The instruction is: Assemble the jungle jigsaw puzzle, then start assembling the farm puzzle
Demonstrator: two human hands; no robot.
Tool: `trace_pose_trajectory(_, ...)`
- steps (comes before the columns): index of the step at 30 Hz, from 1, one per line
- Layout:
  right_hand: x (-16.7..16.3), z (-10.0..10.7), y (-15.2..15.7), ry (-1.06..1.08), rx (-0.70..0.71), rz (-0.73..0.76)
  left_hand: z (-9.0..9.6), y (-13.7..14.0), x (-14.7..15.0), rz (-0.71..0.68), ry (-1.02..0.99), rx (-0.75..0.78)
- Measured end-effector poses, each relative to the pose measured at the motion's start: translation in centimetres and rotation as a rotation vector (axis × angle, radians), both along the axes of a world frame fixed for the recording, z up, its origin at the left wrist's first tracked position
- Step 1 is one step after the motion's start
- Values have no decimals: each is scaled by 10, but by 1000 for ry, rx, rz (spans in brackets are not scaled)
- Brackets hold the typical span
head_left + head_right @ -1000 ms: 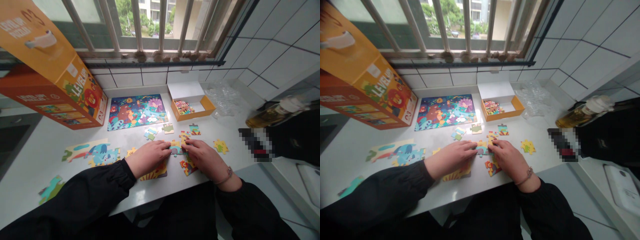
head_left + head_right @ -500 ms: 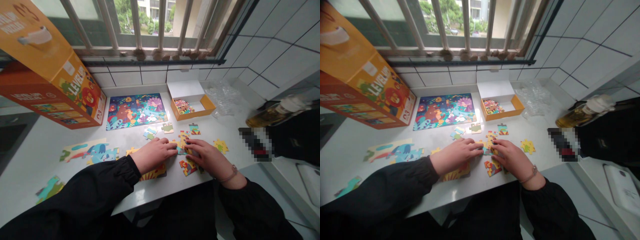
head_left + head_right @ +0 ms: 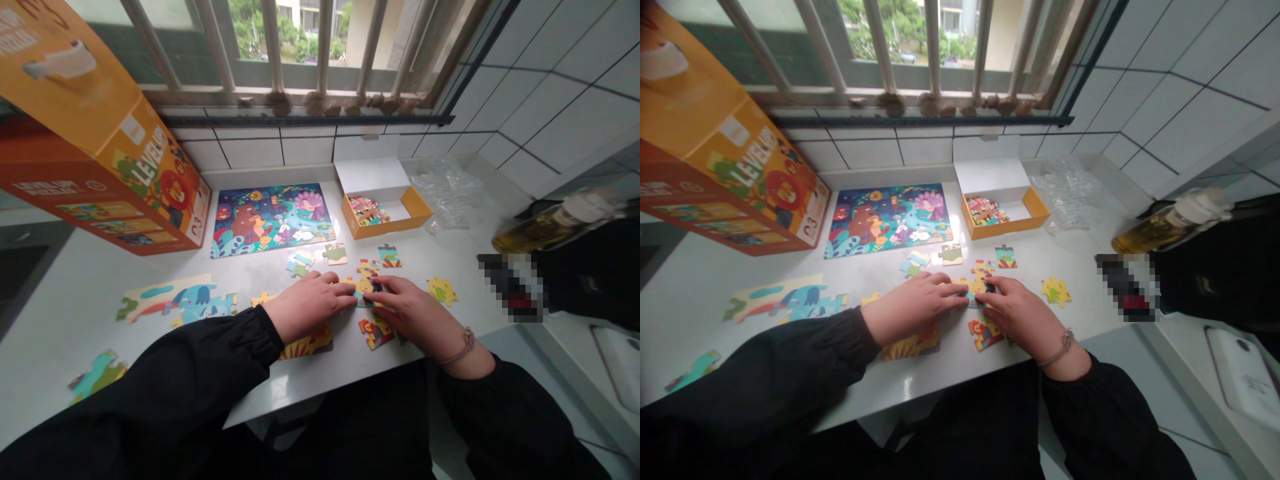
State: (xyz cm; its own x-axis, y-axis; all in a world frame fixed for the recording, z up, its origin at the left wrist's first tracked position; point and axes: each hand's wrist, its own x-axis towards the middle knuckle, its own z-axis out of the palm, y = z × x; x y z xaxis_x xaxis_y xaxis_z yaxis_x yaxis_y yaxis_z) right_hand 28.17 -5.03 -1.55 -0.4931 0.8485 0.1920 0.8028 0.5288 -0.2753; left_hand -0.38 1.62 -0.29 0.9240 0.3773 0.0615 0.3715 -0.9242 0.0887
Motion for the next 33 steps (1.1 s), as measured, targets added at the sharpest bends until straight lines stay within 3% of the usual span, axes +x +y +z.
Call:
trace_pose_trajectory(10, 4, 6, -2, 61, -18, -4, 3, -16, -3, 33, -4, -14)
trace_pose_trajectory(14, 16, 23, -18, 102, 65, -158, 8, -18, -3, 57, -24, -66)
trace_pose_trajectory(18, 21, 28, -53, 111, 114, -227, 23, -25, -26, 255, -176, -68)
trace_pose_trajectory(21, 0, 19, -88, 145, 98, -157, 33, -49, -56, 464, -278, -46)
trace_pose_trajectory(24, -41, 5, -120, 207, 82, -46, 31, -88, -81, 515, -316, -78)
trace_pose_trajectory(29, -110, -12, -151, 340, 60, 149, 5, -150, -89, 523, -329, -24)
trace_pose_trajectory(33, -134, -13, -157, 359, 84, 208, -17, -168, -84, 492, -252, 69)
